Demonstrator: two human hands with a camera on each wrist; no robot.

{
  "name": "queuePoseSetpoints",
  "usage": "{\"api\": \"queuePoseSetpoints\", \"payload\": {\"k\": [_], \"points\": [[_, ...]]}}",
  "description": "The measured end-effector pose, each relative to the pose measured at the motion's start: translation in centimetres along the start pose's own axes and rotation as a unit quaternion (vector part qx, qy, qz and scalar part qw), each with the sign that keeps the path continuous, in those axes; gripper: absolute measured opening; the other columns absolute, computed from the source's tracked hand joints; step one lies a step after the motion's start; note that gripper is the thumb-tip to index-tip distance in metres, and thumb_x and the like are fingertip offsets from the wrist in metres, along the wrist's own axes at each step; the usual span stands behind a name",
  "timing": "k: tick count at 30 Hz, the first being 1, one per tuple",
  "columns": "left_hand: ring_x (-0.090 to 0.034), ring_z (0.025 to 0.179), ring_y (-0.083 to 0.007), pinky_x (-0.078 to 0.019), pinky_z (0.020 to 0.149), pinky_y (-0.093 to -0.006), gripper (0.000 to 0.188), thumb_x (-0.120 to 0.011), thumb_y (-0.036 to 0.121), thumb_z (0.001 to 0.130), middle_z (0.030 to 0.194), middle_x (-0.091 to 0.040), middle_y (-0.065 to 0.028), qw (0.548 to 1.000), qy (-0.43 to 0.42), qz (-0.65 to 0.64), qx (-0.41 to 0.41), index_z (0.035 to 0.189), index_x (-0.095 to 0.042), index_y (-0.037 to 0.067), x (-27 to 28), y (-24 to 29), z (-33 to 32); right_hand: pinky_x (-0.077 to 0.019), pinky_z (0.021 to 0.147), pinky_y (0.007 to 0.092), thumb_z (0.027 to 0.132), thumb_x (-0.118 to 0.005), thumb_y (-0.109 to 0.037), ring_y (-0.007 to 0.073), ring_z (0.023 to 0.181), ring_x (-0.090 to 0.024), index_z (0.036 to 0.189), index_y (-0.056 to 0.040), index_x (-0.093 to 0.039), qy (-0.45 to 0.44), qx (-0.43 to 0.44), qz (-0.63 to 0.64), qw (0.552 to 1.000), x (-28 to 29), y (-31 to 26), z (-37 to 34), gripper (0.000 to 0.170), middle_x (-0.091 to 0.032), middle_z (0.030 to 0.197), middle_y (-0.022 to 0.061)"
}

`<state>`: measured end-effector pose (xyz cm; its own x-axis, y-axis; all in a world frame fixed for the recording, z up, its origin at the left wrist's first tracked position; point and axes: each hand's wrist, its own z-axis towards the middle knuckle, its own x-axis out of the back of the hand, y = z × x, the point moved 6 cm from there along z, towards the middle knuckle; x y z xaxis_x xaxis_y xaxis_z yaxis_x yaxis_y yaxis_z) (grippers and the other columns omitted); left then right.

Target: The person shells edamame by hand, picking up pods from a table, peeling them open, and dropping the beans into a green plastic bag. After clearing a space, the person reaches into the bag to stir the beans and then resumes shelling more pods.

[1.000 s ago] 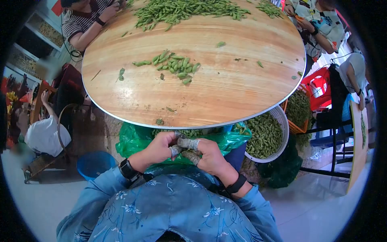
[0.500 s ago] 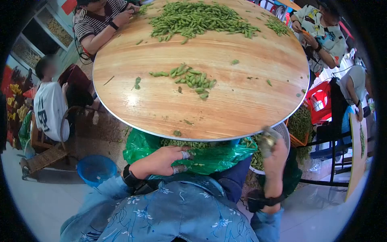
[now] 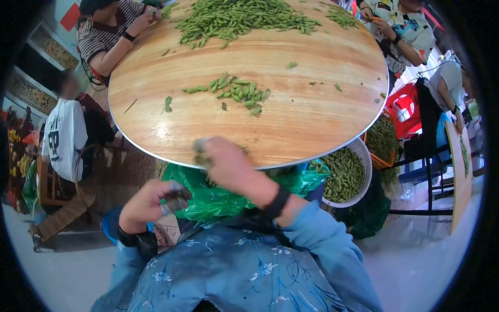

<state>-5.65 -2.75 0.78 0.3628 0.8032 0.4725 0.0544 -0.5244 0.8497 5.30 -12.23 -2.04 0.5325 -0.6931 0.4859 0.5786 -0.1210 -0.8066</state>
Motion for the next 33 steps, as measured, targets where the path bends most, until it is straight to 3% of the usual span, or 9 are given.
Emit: {"api": "queuePoseSetpoints", "payload": {"k": [3, 8, 11, 16, 21, 26, 29, 30, 33], "points": [[-0.052, 0.064, -0.0087, -0.0435, 0.059, -0.0239, 0.014, -0.057, 0.005, 0.076, 0.068, -0.057, -0.0053, 0.993, 0.111, -0.048, 0.002, 0.089, -0.055, 0.0, 3.3, 0.9, 2.1, -0.0471, 0.061, 0.027, 0.075, -0.057, -0.004, 0.0168, 0.079, -0.057, 0.098, -0.0064, -0.053, 0.111, -0.097, -0.084, 0.985, 8.9, 4.8, -3.1, 0.023, -0.056, 0.091, 0.0088], [-0.056, 0.061, -0.0183, -0.043, 0.057, -0.0276, 0.013, -0.056, 0.005, 0.075, 0.07, -0.059, -0.0129, 0.97, 0.218, 0.092, -0.058, 0.087, -0.056, -0.001, 6.8, 3.1, 8.7, -0.0431, 0.075, 0.0313, 0.073, -0.058, -0.006, 0.0237, 0.086, -0.056, 0.098, -0.0022, -0.055, 0.322, -0.182, -0.344, 0.863, 26.8, 9.9, -12.5, 0.025, -0.059, 0.091, 0.0125], [-0.052, 0.063, -0.0101, -0.0422, 0.058, -0.0234, 0.015, -0.057, 0.006, 0.076, 0.067, -0.057, -0.0069, 0.948, 0.254, 0.173, -0.078, 0.089, -0.055, -0.002, 7.5, 3.3, 13.1, -0.0419, 0.06, 0.0199, 0.079, -0.05, -0.006, 0.0097, 0.068, -0.051, 0.099, -0.0044, -0.055, 0.511, -0.282, -0.051, 0.81, 33.2, 13.4, -21.4, 0.021, -0.056, 0.081, 0.0027], [-0.056, 0.071, -0.0258, -0.0435, 0.062, -0.0313, 0.018, -0.055, 0.006, 0.075, 0.078, -0.058, -0.0181, 0.924, 0.283, 0.218, -0.137, 0.092, -0.056, -0.001, 6.4, 3.5, 19.3, -0.0271, 0.042, 0.0135, 0.085, -0.049, -0.02, 0.0005, 0.052, -0.038, 0.1, -0.0073, -0.054, 0.436, -0.27, 0.057, 0.857, 26.7, 8.2, -19.3, 0.021, -0.048, 0.067, -0.0046], [-0.051, 0.078, -0.0366, -0.0413, 0.066, -0.0425, 0.016, -0.048, 0.002, 0.069, 0.077, -0.055, -0.0194, 0.911, 0.222, 0.326, -0.121, 0.084, -0.053, 0.001, 5.8, 2.7, 23.0, -0.04, 0.058, 0.0191, 0.085, -0.049, -0.016, 0.0056, 0.068, -0.048, 0.105, -0.0016, -0.051, 0.334, -0.23, 0.088, 0.91, 20.8, 6.0, -15.0, 0.025, -0.054, 0.082, -0.0023], [-0.05, 0.076, -0.0383, -0.0409, 0.065, -0.0433, 0.011, -0.047, 0.005, 0.069, 0.078, -0.052, -0.0214, 0.928, 0.174, 0.317, -0.085, 0.079, -0.052, 0.002, 6.0, 2.2, 23.4, -0.0459, 0.067, 0.026, 0.074, -0.051, 0.0, 0.0144, 0.073, -0.058, 0.101, -0.0028, -0.055, 0.192, -0.198, 0.029, 0.961, 17.0, 2.3, -9.9, 0.027, -0.06, 0.08, 0.009], [-0.051, 0.074, -0.0375, -0.041, 0.063, -0.0431, 0.013, -0.051, 0.006, 0.065, 0.076, -0.054, -0.0193, 0.922, 0.192, 0.32, -0.108, 0.077, -0.053, 0.002, 6.1, 3.8, 22.5, -0.0462, 0.066, 0.0315, 0.076, -0.057, -0.014, 0.0251, 0.078, -0.058, 0.1, -0.0033, -0.055, 0.158, -0.153, 0.012, 0.975, 14.8, 2.3, -7.5, 0.026, -0.059, 0.086, 0.0148], [-0.052, 0.073, -0.0358, -0.0416, 0.063, -0.0416, 0.013, -0.052, 0.006, 0.064, 0.075, -0.054, -0.018, 0.905, 0.222, 0.345, -0.113, 0.077, -0.054, 0.002, 6.3, 3.1, 22.2, -0.0471, 0.068, 0.0263, 0.081, -0.053, -0.009, 0.0151, 0.076, -0.06, 0.103, -0.0023, -0.054, 0.133, -0.149, -0.002, 0.98, 14.1, 2.1, -6.7, 0.024, -0.06, 0.089, 0.0106], [-0.055, 0.057, -0.0201, -0.044, 0.053, -0.0296, 0.015, -0.058, 0.003, 0.069, 0.073, -0.058, -0.0115, 0.92, 0.329, 0.142, -0.16, 0.083, -0.055, 0.0, 7.1, 4.8, 19.3, -0.0447, 0.074, 0.0261, 0.083, -0.052, -0.011, 0.0137, 0.087, -0.056, 0.12, -0.0043, -0.04, 0.076, -0.176, 0.144, 0.971, 10.9, 3.9, -4.4, 0.039, -0.058, 0.096, 0.0064]]}}
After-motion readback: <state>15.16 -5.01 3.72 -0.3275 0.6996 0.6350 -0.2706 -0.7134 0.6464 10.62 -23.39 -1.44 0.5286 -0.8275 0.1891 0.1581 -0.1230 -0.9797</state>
